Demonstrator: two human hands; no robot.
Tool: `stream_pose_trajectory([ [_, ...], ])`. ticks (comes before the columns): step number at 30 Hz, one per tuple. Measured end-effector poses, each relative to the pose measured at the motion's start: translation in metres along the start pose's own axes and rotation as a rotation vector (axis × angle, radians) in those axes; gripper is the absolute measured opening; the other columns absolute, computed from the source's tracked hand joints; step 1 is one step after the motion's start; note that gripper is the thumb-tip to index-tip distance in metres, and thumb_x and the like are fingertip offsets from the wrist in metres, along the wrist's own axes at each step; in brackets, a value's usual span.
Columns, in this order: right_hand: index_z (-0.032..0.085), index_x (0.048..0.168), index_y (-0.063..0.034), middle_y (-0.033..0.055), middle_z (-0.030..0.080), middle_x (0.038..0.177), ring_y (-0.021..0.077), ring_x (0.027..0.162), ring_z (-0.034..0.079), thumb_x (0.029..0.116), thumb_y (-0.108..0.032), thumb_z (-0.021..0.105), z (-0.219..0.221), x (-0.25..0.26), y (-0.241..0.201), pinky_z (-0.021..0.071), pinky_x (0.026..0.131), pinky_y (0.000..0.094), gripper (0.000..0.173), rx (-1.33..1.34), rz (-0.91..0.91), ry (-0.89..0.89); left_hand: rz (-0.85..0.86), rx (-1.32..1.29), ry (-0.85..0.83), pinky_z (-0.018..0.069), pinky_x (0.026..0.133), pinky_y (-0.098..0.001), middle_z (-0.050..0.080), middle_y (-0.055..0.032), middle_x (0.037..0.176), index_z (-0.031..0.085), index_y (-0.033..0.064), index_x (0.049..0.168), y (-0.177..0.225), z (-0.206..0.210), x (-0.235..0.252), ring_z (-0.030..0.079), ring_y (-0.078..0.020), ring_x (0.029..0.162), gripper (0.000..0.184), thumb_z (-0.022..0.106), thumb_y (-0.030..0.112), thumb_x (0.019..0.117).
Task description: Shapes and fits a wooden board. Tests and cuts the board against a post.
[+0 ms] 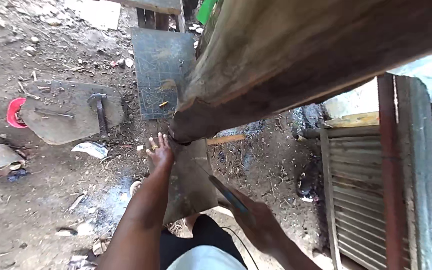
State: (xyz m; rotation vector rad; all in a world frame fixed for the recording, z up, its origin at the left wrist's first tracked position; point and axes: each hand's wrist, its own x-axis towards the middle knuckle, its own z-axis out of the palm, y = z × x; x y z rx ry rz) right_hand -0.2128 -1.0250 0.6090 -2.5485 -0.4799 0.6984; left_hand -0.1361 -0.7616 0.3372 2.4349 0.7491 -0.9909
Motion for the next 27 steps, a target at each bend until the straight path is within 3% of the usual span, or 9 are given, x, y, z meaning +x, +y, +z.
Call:
stream_pose_trajectory([
  [2,0.063,0.142,-0.0134,0.0027,0.077,0.091,0.0136,0.070,0.072,0.1014,-0.033,0.059,-0.011,-0.021,0.003,0.0622,0.061,0.0384,0.045,-0.025,-0.067,0.063,-0.008,-0.015,0.010,0.0203,0.112,-0.0807,-0.010,-0.0043,0.174,0.004,0.0190,0.168,0.002,0.001,0.002,-0.002,-0.0465,0.158,0.132,0.093,0.025,0.0700],
  [4,0.062,0.144,-0.0137,0.0056,0.076,0.087,0.0198,0.068,0.072,0.1006,-0.032,0.059,0.007,0.016,-0.003,0.0612,0.060,0.0441,0.047,-0.055,-0.046,0.012,-0.003,-0.003,0.011,0.0195,0.112,-0.0803,-0.011,-0.0054,0.174,0.004,0.0182,0.168,0.001,0.002,0.003,-0.003,-0.0464,0.158,0.132,0.092,0.023,0.0706],
  [7,0.044,0.158,-0.0231,0.0148,0.074,0.110,0.0335,0.097,0.072,0.1058,-0.032,0.051,0.047,0.121,-0.027,0.0576,0.086,0.0552,0.053,-0.062,0.163,-0.332,0.004,0.019,0.010,0.0229,0.112,-0.0787,-0.010,-0.0063,0.174,0.005,0.0168,0.168,0.000,0.005,0.003,0.002,-0.0475,0.157,0.131,0.093,0.024,0.0708],
  [9,0.040,0.160,-0.0244,0.0151,0.072,0.114,0.0337,0.103,0.070,0.1067,-0.034,0.048,0.058,0.148,-0.035,0.0557,0.090,0.0550,0.054,-0.063,0.187,-0.405,-0.005,-0.009,0.017,0.0225,0.113,-0.0779,-0.009,-0.0054,0.174,0.006,0.0174,0.168,-0.002,0.003,0.000,0.002,-0.0465,0.158,0.128,0.092,0.025,0.0727],
  [14,0.060,0.145,-0.0167,0.0055,0.077,0.093,0.0187,0.074,0.073,0.1029,-0.036,0.056,-0.009,-0.001,0.005,0.0623,0.066,0.0440,0.047,-0.038,0.005,-0.046,0.002,-0.005,0.014,0.0218,0.113,-0.0788,-0.010,-0.0036,0.174,0.006,0.0200,0.168,-0.003,0.007,0.000,0.001,-0.0470,0.157,0.133,0.095,0.024,0.0681],
  [17,0.063,0.142,-0.0159,0.0030,0.075,0.085,0.0159,0.066,0.071,0.1020,-0.035,0.056,-0.012,-0.009,0.007,0.0604,0.056,0.0407,0.045,-0.072,-0.106,0.018,-0.013,0.019,0.026,0.0207,0.113,-0.0787,-0.010,-0.0026,0.175,0.006,0.0207,0.168,0.000,0.007,0.006,-0.001,-0.0461,0.158,0.134,0.094,0.023,0.0679],
  [22,0.037,0.161,-0.0284,0.0150,0.073,0.112,0.0344,0.099,0.072,0.1035,-0.037,0.052,0.061,0.111,-0.029,0.0568,0.087,0.0563,0.060,-0.105,0.141,-0.448,0.004,-0.025,0.016,0.0188,0.116,-0.0763,-0.011,-0.0019,0.174,0.001,0.0211,0.168,-0.003,-0.007,0.002,-0.003,-0.0438,0.158,0.109,0.075,0.008,0.0887],
  [25,0.052,0.153,-0.0191,0.0119,0.076,0.105,0.0272,0.089,0.074,0.1024,-0.034,0.058,0.028,0.056,-0.003,0.0608,0.081,0.0505,0.053,0.012,0.158,-0.207,0.039,-0.073,0.046,0.0203,0.113,-0.0816,-0.007,-0.0054,0.175,0.007,0.0198,0.168,-0.005,0.010,-0.011,0.000,-0.0480,0.157,0.141,0.099,0.023,0.0602],
  [27,0.061,0.144,-0.0149,0.0057,0.077,0.100,0.0169,0.080,0.073,0.1009,-0.030,0.060,-0.023,0.012,0.011,0.0623,0.072,0.0418,0.046,0.067,0.031,-0.033,0.042,-0.094,0.066,0.0176,0.114,-0.0805,-0.007,-0.0079,0.175,0.009,0.0183,0.168,-0.001,-0.009,-0.002,-0.001,-0.0484,0.157,0.142,0.100,0.027,0.0587],
])
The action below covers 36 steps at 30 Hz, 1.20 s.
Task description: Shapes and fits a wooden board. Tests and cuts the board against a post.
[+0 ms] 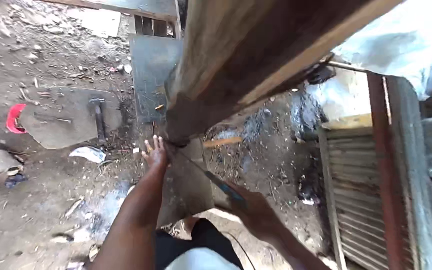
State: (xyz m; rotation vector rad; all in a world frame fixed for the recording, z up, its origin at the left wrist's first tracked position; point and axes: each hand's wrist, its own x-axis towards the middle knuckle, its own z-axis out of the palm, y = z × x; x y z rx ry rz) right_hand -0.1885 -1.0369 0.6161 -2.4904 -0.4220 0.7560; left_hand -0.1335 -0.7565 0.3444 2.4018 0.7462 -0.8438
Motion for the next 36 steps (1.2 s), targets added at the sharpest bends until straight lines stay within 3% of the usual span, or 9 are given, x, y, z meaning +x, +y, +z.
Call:
stream_pose_trajectory([
  [2,0.063,0.142,-0.0166,0.0014,0.077,0.098,0.0108,0.077,0.072,0.1021,-0.033,0.059,-0.026,-0.050,-0.002,0.0630,0.068,0.0368,0.043,-0.015,-0.057,0.042,-0.010,0.037,-0.025,0.0219,0.113,-0.0806,-0.007,-0.0084,0.174,0.009,0.0171,0.168,-0.001,0.009,-0.007,0.002,-0.0502,0.156,0.142,0.100,0.028,0.0587],
  [5,0.064,0.142,-0.0165,0.0049,0.075,0.084,0.0199,0.066,0.071,0.1002,-0.032,0.058,0.000,-0.022,-0.007,0.0600,0.057,0.0449,0.045,-0.143,-0.095,0.037,-0.025,0.083,-0.028,0.0257,0.112,-0.0793,-0.008,-0.0080,0.174,0.011,0.0148,0.167,0.000,0.011,-0.003,0.005,-0.0505,0.156,0.138,0.098,0.028,0.0613],
  [8,0.050,0.154,-0.0265,0.0123,0.074,0.109,0.0309,0.096,0.072,0.1028,-0.028,0.053,0.045,0.090,-0.020,0.0577,0.084,0.0547,0.051,-0.126,0.133,-0.261,-0.020,0.129,-0.013,0.0239,0.114,-0.0781,-0.007,-0.0064,0.175,0.009,0.0160,0.167,-0.002,0.018,0.003,0.004,-0.0478,0.157,0.143,0.100,0.033,0.0590],
  [10,0.051,0.152,-0.0290,0.0109,0.073,0.112,0.0285,0.101,0.071,0.1012,-0.028,0.053,0.060,0.131,-0.025,0.0568,0.087,0.0533,0.051,-0.083,0.153,-0.322,-0.030,0.130,-0.003,0.0241,0.114,-0.0774,-0.007,-0.0063,0.175,0.006,0.0173,0.168,-0.007,0.018,0.007,0.003,-0.0471,0.157,0.146,0.101,0.034,0.0576],
  [16,0.058,0.147,-0.0188,0.0058,0.075,0.088,0.0204,0.071,0.071,0.1028,-0.035,0.055,-0.006,-0.002,0.000,0.0601,0.064,0.0459,0.047,-0.129,-0.034,-0.093,-0.029,0.098,-0.006,0.0224,0.113,-0.0789,-0.008,-0.0068,0.175,0.006,0.0191,0.168,-0.006,0.021,0.003,0.003,-0.0482,0.157,0.146,0.101,0.031,0.0561],
  [18,0.060,0.145,-0.0171,0.0059,0.075,0.088,0.0205,0.071,0.071,0.1017,-0.033,0.054,-0.005,0.013,0.000,0.0599,0.063,0.0454,0.047,-0.129,-0.054,-0.066,-0.036,0.116,-0.003,0.0222,0.113,-0.0789,-0.007,-0.0056,0.175,0.007,0.0187,0.168,-0.004,0.016,0.006,0.002,-0.0485,0.157,0.145,0.100,0.031,0.0579],
  [22,0.052,0.152,-0.0263,0.0105,0.072,0.120,0.0272,0.106,0.070,0.1021,-0.026,0.055,0.036,0.123,-0.024,0.0562,0.093,0.0514,0.050,-0.105,0.154,-0.310,-0.038,0.108,-0.024,0.0220,0.114,-0.0783,-0.010,-0.0050,0.174,0.004,0.0176,0.168,-0.001,0.015,0.005,0.001,-0.0469,0.157,0.145,0.099,0.031,0.0591],
  [32,0.061,0.143,-0.0171,0.0053,0.073,0.082,0.0212,0.067,0.070,0.1008,-0.034,0.057,-0.040,0.013,-0.039,0.0584,0.060,0.0449,0.046,-0.170,-0.046,-0.134,-0.057,0.108,-0.024,0.0235,0.112,-0.0800,-0.009,-0.0059,0.174,0.006,0.0174,0.168,0.005,0.011,0.006,0.003,-0.0494,0.156,0.147,0.101,0.030,0.0557],
  [36,0.055,0.146,-0.0230,0.0123,0.072,0.095,0.0329,0.088,0.071,0.1037,-0.030,0.052,-0.024,0.084,-0.080,0.0566,0.076,0.0560,0.043,-0.287,0.120,-0.372,-0.048,0.129,-0.012,0.0238,0.111,-0.0805,-0.009,-0.0033,0.175,0.010,0.0170,0.167,-0.003,0.013,0.008,0.003,-0.0481,0.157,0.144,0.101,0.032,0.0566],
])
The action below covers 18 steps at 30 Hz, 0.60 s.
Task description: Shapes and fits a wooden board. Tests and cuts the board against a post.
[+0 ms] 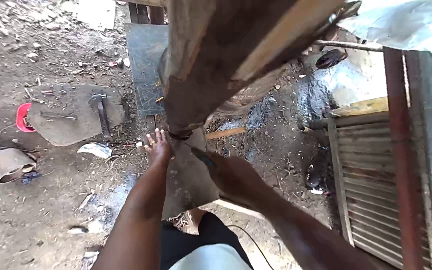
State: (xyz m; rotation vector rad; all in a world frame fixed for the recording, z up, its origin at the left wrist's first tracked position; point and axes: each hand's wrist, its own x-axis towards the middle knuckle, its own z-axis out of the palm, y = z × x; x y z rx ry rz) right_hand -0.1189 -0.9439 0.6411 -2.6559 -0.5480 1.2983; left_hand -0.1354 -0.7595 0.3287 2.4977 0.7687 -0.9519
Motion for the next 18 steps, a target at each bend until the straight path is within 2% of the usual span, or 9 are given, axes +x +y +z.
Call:
stream_pose_trajectory([
  [2,0.059,0.140,-0.0235,0.0112,0.072,0.098,0.0313,0.090,0.070,0.1029,-0.030,0.055,-0.010,-0.011,0.014,0.0567,0.077,0.0567,0.038,0.024,-0.013,-0.019,0.029,-0.019,0.010,0.0236,0.112,-0.0800,-0.011,-0.0045,0.174,0.006,0.0209,0.168,-0.004,0.010,-0.006,0.003,-0.0487,0.157,0.152,0.103,0.033,0.0515],
  [4,0.058,0.144,-0.0262,0.0094,0.073,0.096,0.0284,0.084,0.071,0.1024,-0.035,0.054,-0.026,-0.076,0.028,0.0572,0.073,0.0535,0.043,-0.005,-0.070,0.116,0.045,-0.067,0.016,0.0216,0.115,-0.0772,-0.012,-0.0078,0.174,0.003,0.0217,0.168,0.002,-0.010,-0.004,0.004,-0.0487,0.157,0.151,0.102,0.032,0.0546],
  [5,0.064,0.140,-0.0203,0.0096,0.075,0.095,0.0259,0.080,0.073,0.1008,-0.035,0.058,-0.028,-0.121,0.041,0.0593,0.069,0.0501,0.042,-0.003,-0.130,0.274,0.037,-0.082,0.012,0.0206,0.116,-0.0765,-0.011,-0.0089,0.174,0.004,0.0212,0.168,0.000,-0.012,-0.005,0.004,-0.0488,0.157,0.148,0.101,0.032,0.0571],
  [7,0.068,0.132,-0.0026,0.0184,0.076,0.102,0.0272,0.084,0.074,0.0990,-0.030,0.066,-0.040,-0.217,0.062,0.0603,0.076,0.0460,0.043,0.098,-0.077,0.411,0.038,-0.028,0.014,0.0229,0.115,-0.0779,-0.008,-0.0096,0.174,0.006,0.0215,0.168,-0.008,0.008,-0.011,0.005,-0.0497,0.156,0.150,0.102,0.033,0.0527],
  [10,0.059,0.135,0.0132,0.0314,0.069,0.119,0.0285,0.104,0.071,0.0978,-0.020,0.070,-0.047,-0.289,0.099,0.0555,0.098,0.0383,0.051,0.250,0.029,0.425,0.040,-0.011,0.046,0.0337,0.105,-0.0810,0.008,-0.0127,0.173,0.017,0.0179,0.166,-0.003,0.000,0.002,0.020,-0.0538,0.151,0.142,0.102,0.036,0.0541],
  [11,0.055,0.133,0.0190,0.0341,0.066,0.121,0.0236,0.105,0.070,0.0966,-0.015,0.069,-0.034,-0.294,0.111,0.0533,0.099,0.0314,0.052,0.337,0.050,0.463,0.056,-0.010,0.051,0.0375,0.101,-0.0809,0.016,-0.0137,0.171,0.023,0.0164,0.165,-0.004,-0.008,0.002,0.024,-0.0541,0.150,0.132,0.100,0.037,0.0596],
  [13,0.049,0.137,0.0190,0.0260,0.066,0.118,0.0077,0.093,0.066,0.0965,-0.011,0.067,0.011,-0.294,0.147,0.0556,0.086,0.0222,0.053,0.554,0.095,0.533,0.090,0.016,0.051,0.0421,0.097,-0.0792,0.028,-0.0145,0.167,0.030,0.0155,0.162,-0.008,-0.015,0.002,0.031,-0.0542,0.146,0.121,0.097,0.039,0.0644],
  [15,0.048,0.145,0.0084,0.0146,0.069,0.114,0.0062,0.080,0.065,0.1004,-0.015,0.066,0.070,-0.282,0.190,0.0592,0.072,0.0289,0.054,0.707,0.109,0.543,0.102,0.025,0.048,0.0428,0.099,-0.0769,0.035,-0.0153,0.163,0.034,0.0151,0.161,-0.009,-0.009,-0.007,0.037,-0.0537,0.141,0.117,0.097,0.039,0.0646],
  [18,0.049,0.147,0.0042,0.0164,0.071,0.112,0.0130,0.074,0.067,0.0992,-0.016,0.066,0.146,-0.239,0.194,0.0607,0.067,0.0365,0.055,0.780,0.205,0.571,0.109,-0.008,0.040,0.0445,0.101,-0.0723,0.032,-0.0176,0.164,0.032,0.0141,0.162,-0.013,0.006,-0.032,0.042,-0.0534,0.137,0.113,0.093,0.037,0.0701],
])
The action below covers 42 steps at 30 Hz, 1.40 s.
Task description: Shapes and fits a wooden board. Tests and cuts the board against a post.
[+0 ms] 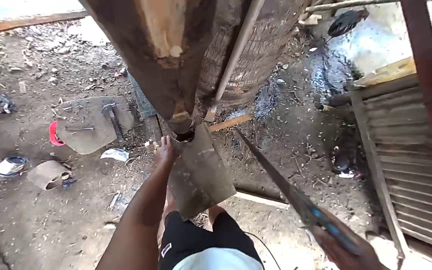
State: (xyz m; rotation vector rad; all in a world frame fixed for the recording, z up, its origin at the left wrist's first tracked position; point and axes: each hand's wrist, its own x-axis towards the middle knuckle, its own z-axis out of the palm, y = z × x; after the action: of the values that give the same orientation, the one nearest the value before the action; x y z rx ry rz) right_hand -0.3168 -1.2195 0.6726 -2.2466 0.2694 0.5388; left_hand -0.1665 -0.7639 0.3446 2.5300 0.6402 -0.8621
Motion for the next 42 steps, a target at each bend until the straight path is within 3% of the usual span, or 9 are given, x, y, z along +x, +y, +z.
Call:
stream_pose_trajectory([
  [4,0.057,0.146,-0.0050,0.0141,0.074,0.107,0.0172,0.071,0.069,0.0965,-0.020,0.068,0.063,0.002,0.033,0.0604,0.065,0.0412,0.053,-0.009,0.143,-0.018,0.008,-0.069,0.044,0.0408,0.109,-0.0685,0.021,-0.0140,0.170,0.029,0.0172,0.163,-0.005,0.014,-0.003,0.030,-0.0507,0.148,0.107,0.089,0.037,0.0767],
  [7,0.058,0.146,-0.0075,0.0128,0.075,0.104,0.0173,0.070,0.068,0.0967,-0.021,0.068,0.080,-0.005,0.054,0.0601,0.066,0.0421,0.052,0.005,0.197,-0.082,-0.046,-0.360,0.251,0.0336,0.118,-0.0643,0.023,-0.0242,0.167,0.032,0.0069,0.161,-0.025,0.038,-0.026,0.024,-0.0465,0.153,0.094,0.080,0.040,0.0866],
  [11,0.057,0.146,-0.0044,0.0171,0.075,0.108,0.0248,0.082,0.073,0.0968,-0.023,0.069,0.084,-0.012,0.071,0.0600,0.079,0.0499,0.054,-0.103,0.176,-0.146,-0.507,-0.966,0.173,0.0370,0.117,-0.0601,0.036,-0.0323,0.157,0.021,-0.0020,0.161,-0.046,0.138,-0.132,0.040,-0.0439,0.145,0.099,0.070,0.053,0.0942],
  [15,0.058,0.146,-0.0086,0.0170,0.076,0.108,0.0305,0.092,0.075,0.0968,-0.031,0.069,0.079,0.001,0.071,0.0580,0.086,0.0564,0.055,-0.264,0.120,-0.278,-0.705,-1.092,0.002,0.0519,0.101,-0.0605,0.065,-0.0253,0.128,0.056,0.0013,0.140,-0.047,0.204,-0.179,0.064,-0.0381,0.120,0.084,0.064,0.069,0.0910],
  [21,0.060,0.146,-0.0138,0.0093,0.077,0.098,0.0208,0.079,0.073,0.0957,-0.036,0.067,0.106,0.035,0.024,0.0605,0.074,0.0486,0.055,-0.244,0.001,-0.195,-0.782,-1.119,0.101,0.0580,0.090,-0.0575,0.072,-0.0218,0.107,0.066,-0.0021,0.119,-0.039,0.187,-0.162,0.072,-0.0338,0.100,0.083,0.071,0.072,0.0836],
  [26,0.061,0.145,-0.0138,0.0039,0.076,0.086,0.0135,0.066,0.069,0.0963,-0.043,0.061,0.120,0.048,0.003,0.0592,0.062,0.0401,0.057,-0.283,-0.163,-0.107,-0.841,-1.092,0.314,0.0496,0.101,-0.0607,0.058,-0.0341,0.130,0.041,-0.0087,0.143,-0.037,0.157,-0.159,0.060,-0.0458,0.120,0.099,0.086,0.053,0.0801],
  [31,0.060,0.146,-0.0148,0.0037,0.077,0.101,0.0122,0.080,0.072,0.0962,-0.043,0.060,0.127,0.064,0.007,0.0609,0.074,0.0393,0.057,-0.236,-0.120,-0.121,-0.778,-0.953,0.358,0.0492,0.096,-0.0621,0.063,-0.0319,0.120,0.063,-0.0019,0.124,-0.049,0.151,-0.144,0.060,-0.0476,0.115,0.070,0.083,0.053,0.0839],
  [34,0.058,0.147,-0.0161,0.0043,0.077,0.103,0.0138,0.083,0.073,0.0966,-0.044,0.060,0.134,0.066,0.011,0.0608,0.077,0.0417,0.058,-0.229,-0.076,-0.096,-0.747,-0.803,0.338,0.0477,0.103,-0.0597,0.049,-0.0344,0.140,0.059,0.0008,0.132,-0.039,0.149,-0.136,0.051,-0.0503,0.130,0.069,0.081,0.048,0.0866],
  [42,0.061,0.144,-0.0126,0.0011,0.076,0.107,0.0065,0.076,0.070,0.0960,-0.036,0.065,0.115,0.035,0.035,0.0614,0.069,0.0319,0.054,-0.016,-0.093,0.053,-0.635,-0.836,0.091,0.0466,0.106,-0.0617,0.057,-0.0325,0.138,0.042,-0.0002,0.149,-0.069,0.159,-0.126,0.056,-0.0463,0.130,0.088,0.069,0.061,0.0920],
])
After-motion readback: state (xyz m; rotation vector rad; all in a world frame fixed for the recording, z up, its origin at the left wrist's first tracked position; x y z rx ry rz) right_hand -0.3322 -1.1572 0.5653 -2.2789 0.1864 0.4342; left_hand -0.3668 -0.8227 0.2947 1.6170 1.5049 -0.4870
